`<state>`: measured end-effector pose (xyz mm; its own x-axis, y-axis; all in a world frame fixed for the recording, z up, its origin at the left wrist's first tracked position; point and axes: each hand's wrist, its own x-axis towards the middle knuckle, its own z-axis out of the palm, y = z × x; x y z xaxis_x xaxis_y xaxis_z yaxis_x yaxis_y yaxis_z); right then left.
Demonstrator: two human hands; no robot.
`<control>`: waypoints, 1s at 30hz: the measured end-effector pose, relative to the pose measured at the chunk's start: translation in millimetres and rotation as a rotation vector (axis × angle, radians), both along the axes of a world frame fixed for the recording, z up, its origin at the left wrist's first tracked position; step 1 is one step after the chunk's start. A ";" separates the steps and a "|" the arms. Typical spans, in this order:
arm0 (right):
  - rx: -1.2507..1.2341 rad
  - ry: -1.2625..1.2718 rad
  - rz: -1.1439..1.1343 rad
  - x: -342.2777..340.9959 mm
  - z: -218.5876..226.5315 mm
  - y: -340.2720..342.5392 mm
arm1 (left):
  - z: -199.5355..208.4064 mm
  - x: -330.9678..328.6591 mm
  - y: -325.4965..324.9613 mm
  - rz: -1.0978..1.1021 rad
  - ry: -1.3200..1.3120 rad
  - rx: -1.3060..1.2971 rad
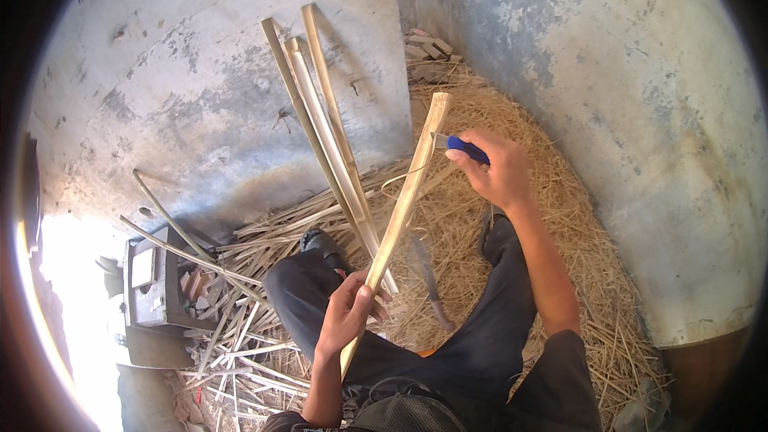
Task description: The person sits on a hay-covered floor and uses a blue utility knife to shave the surface of a long bamboo strip. They hold the strip with their left hand and repeatedly scrape the knife along its length to remove the outer layer, creating thin shavings that fall to the ground.
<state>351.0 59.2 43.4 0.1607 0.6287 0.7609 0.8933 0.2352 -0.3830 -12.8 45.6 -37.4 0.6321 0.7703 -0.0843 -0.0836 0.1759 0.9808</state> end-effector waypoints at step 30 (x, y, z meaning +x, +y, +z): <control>-0.254 0.642 0.396 -15.2 -3.7 -11.8 | 16.0 -0.3 3.4 -0.162 0.023 0.010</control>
<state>335.8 47.4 39.7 0.2478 0.8727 0.4207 0.3480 0.3250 -0.8793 -13.1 49.0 -21.4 0.7463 0.6591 -0.0933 -0.0321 0.1756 0.9839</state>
